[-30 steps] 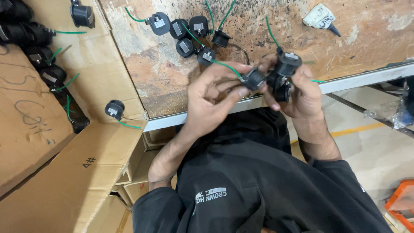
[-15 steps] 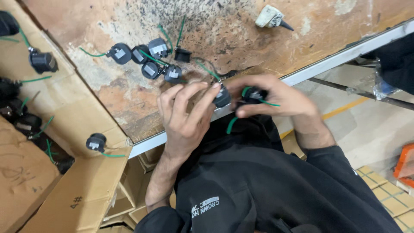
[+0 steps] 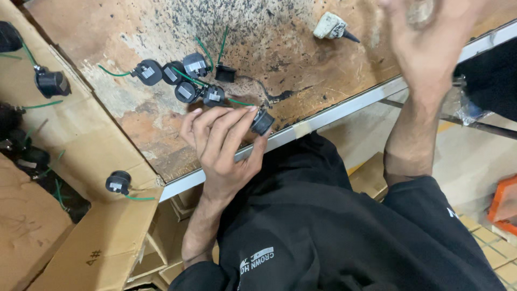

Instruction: The person gathers black plug adapters with green wires from a workbench, bundles several in one hand, and uses a small handheld tool to press and trim at the plug bodies. They then place the bundled adapters into an open cardboard box beside the bench.

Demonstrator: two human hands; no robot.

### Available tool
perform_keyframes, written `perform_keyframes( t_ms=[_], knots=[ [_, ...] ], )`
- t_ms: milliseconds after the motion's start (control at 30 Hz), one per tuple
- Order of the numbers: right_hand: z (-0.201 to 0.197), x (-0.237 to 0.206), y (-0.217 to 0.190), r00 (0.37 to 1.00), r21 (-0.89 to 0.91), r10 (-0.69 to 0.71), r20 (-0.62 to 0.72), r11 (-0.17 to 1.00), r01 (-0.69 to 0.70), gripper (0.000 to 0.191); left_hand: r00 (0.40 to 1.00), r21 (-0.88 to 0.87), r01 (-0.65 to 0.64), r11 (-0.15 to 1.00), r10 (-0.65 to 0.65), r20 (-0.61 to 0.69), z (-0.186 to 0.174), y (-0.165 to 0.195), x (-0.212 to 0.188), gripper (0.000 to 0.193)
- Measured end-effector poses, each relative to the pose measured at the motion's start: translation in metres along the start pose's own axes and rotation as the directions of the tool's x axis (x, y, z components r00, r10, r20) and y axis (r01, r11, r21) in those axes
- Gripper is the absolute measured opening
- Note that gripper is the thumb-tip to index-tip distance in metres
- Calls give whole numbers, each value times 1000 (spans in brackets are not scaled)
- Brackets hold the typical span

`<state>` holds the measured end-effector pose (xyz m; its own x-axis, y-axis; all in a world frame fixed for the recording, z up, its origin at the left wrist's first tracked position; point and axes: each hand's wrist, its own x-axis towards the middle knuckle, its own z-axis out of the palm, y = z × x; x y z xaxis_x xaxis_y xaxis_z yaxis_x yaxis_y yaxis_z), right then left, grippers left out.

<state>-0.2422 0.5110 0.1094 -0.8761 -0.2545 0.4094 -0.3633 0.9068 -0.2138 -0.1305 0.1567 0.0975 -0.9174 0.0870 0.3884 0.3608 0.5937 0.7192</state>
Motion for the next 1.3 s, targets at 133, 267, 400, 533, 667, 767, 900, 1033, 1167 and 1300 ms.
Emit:
perform_keyframes(
  t_ms=[133, 267, 400, 533, 667, 767, 900, 1033, 1167, 1300],
  knots=[
    [12, 14, -54, 985, 20, -73, 157, 997, 71, 36, 1000, 74, -1, 997, 3, -28, -3, 4, 2, 42],
    [8, 33, -92, 953, 9, -181, 242, 983, 184, 52, 998, 49, 21, 999, -18, -66, -11, 5, 8, 41],
    [0, 28, -103, 940, 34, -86, 330, 996, 79, 41, 992, 8, 22, 1000, -21, -124, -9, 1, 14, 38],
    [-3, 13, -99, 993, 440, 26, 116, 895, -75, 21, 988, 60, 0, 998, 9, -155, -9, -4, 16, 35],
    [1, -1, -110, 989, 757, 149, 17, 644, -110, 25, 979, 92, 1, 996, 18, -201, -7, -4, 18, 33],
    [5, -12, -129, 997, 753, 66, -29, 658, -21, 26, 977, 85, -10, 996, 28, -212, -8, -3, 17, 32],
    [9, -14, -145, 997, 723, 62, -50, 691, -7, 23, 971, 103, -11, 995, 35, -235, -8, -2, 16, 31],
    [12, -13, -152, 991, 730, 103, -87, 683, -7, 25, 970, 117, -22, 993, 49, -236, -7, -1, 17, 30],
    [12, -20, -158, 985, 736, 146, -96, 676, -29, 25, 970, 114, -12, 993, 39, -239, -7, 3, 19, 28],
    [9, -21, -156, 989, 723, 118, -86, 690, -20, 24, 972, 125, 0, 992, 29, -233, -8, 5, 21, 28]
  ],
)
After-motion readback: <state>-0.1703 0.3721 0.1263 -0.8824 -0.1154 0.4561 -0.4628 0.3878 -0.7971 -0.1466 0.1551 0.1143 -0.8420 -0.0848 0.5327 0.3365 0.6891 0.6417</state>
